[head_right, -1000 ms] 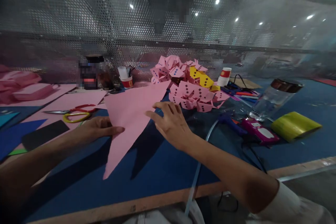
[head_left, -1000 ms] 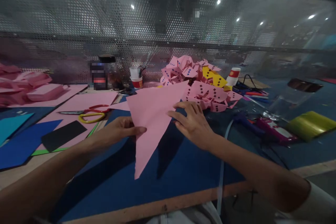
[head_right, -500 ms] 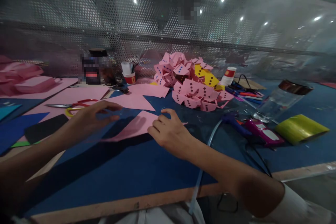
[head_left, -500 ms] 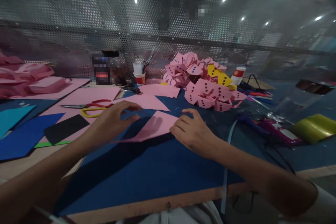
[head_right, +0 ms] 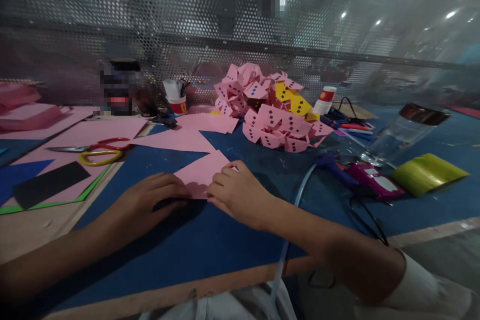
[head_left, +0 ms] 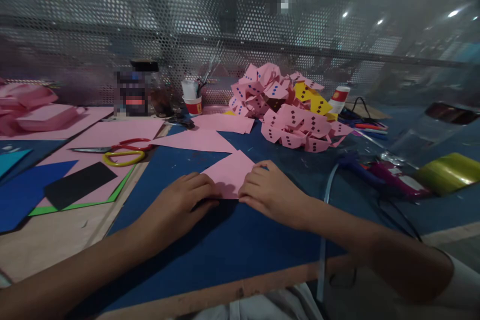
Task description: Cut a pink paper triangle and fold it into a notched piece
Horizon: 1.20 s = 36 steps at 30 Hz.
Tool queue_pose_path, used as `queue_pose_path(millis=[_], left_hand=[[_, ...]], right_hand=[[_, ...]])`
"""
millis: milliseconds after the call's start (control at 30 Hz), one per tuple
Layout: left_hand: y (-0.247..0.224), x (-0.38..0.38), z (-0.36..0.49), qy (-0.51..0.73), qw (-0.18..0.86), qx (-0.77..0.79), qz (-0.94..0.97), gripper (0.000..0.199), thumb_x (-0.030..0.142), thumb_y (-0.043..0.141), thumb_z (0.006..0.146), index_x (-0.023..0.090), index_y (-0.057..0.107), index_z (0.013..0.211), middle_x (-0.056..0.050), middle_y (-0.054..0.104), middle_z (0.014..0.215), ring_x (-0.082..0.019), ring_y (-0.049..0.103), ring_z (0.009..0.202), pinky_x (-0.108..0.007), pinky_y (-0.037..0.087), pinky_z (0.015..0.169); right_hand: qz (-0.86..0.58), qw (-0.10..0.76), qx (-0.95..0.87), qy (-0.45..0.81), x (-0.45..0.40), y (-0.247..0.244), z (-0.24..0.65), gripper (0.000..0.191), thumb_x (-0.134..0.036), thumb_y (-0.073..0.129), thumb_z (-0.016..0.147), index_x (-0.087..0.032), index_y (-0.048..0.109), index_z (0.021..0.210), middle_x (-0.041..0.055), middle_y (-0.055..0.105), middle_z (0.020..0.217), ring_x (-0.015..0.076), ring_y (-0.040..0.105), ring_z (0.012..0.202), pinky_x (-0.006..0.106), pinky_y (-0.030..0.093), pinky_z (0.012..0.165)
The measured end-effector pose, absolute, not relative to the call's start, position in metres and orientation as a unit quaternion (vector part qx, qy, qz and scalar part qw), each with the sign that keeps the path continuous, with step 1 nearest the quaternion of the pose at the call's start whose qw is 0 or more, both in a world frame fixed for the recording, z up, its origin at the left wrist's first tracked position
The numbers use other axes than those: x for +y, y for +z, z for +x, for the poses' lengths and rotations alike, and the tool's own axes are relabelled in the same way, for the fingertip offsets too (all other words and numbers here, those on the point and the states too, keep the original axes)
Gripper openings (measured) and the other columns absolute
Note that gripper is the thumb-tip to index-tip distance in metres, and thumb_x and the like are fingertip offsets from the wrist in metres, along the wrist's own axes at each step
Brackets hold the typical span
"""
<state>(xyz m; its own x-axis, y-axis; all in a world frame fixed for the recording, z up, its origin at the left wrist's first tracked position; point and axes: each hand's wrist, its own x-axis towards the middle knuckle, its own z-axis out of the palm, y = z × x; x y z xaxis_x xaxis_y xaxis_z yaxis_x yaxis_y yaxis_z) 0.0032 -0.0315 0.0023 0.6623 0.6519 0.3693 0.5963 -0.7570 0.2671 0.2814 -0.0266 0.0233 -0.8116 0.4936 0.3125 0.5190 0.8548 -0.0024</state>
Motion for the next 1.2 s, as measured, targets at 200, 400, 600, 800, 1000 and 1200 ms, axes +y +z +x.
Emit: queue_pose_path(millis=[200, 400, 600, 800, 1000, 1200], left_hand=[[0.006, -0.033, 0.002, 0.218, 0.026, 0.325, 0.92, 0.02, 0.022, 0.054, 0.106, 0.022, 0.073, 0.1, -0.005, 0.073, 0.102, -0.021, 0.066, 0.091, -0.034, 0.048, 0.08], [0.009, -0.039, 0.006, 0.208, 0.008, 0.32, 0.924, 0.024, 0.022, 0.049, 0.107, 0.019, 0.072, 0.101, -0.006, 0.072, 0.097, -0.021, 0.066, 0.088, -0.034, 0.048, 0.077], [0.01, -0.04, 0.011, 0.208, 0.052, 0.349, 0.912, 0.022, 0.02, 0.05, 0.102, 0.019, 0.068, 0.089, -0.006, 0.069, 0.089, -0.022, 0.061, 0.084, -0.034, 0.045, 0.075], [0.011, -0.039, 0.012, 0.224, 0.103, 0.387, 0.888, 0.019, 0.027, 0.054, 0.1, 0.021, 0.069, 0.091, -0.004, 0.068, 0.087, -0.022, 0.058, 0.084, -0.034, 0.044, 0.074], [0.004, -0.035, 0.01, 0.223, 0.135, 0.421, 0.869, 0.025, 0.04, 0.058, 0.101, 0.022, 0.067, 0.085, -0.003, 0.065, 0.084, -0.023, 0.054, 0.083, -0.033, 0.041, 0.073], [0.002, -0.035, 0.01, 0.218, 0.13, 0.434, 0.864, 0.024, 0.039, 0.058, 0.1, 0.022, 0.065, 0.085, -0.003, 0.064, 0.084, -0.023, 0.052, 0.084, -0.034, 0.039, 0.074]], right_hand=[[-0.266, 0.15, -0.952, -0.006, -0.023, 0.026, 0.285, 0.018, -0.029, 0.056, 0.107, -0.019, 0.072, 0.107, 0.0053, 0.074, 0.104, 0.0206, 0.062, 0.102, 0.039, 0.034, 0.1], [-0.275, 0.135, -0.951, 0.04, -0.025, 0.032, 0.286, 0.016, -0.028, 0.059, 0.106, -0.019, 0.072, 0.105, 0.0066, 0.075, 0.104, 0.0207, 0.064, 0.101, 0.037, 0.037, 0.093], [-0.303, 0.142, -0.937, 0.099, -0.029, 0.03, 0.28, 0.015, -0.031, 0.068, 0.101, -0.018, 0.071, 0.106, 0.0061, 0.073, 0.109, 0.0204, 0.064, 0.106, 0.034, 0.039, 0.094], [-0.317, 0.145, -0.93, 0.116, -0.025, 0.025, 0.277, 0.015, -0.031, 0.064, 0.104, -0.02, 0.073, 0.106, 0.0053, 0.073, 0.107, 0.02, 0.063, 0.106, 0.035, 0.037, 0.093], [-0.343, 0.162, -0.914, 0.146, -0.026, 0.026, 0.274, 0.012, -0.027, 0.064, 0.103, -0.019, 0.072, 0.1, 0.004, 0.074, 0.103, 0.0184, 0.063, 0.103, 0.033, 0.037, 0.09], [-0.37, 0.177, -0.901, 0.144, -0.027, 0.024, 0.269, 0.008, -0.022, 0.065, 0.098, -0.019, 0.069, 0.092, 0.0026, 0.073, 0.098, 0.0172, 0.062, 0.097, 0.033, 0.036, 0.084]])
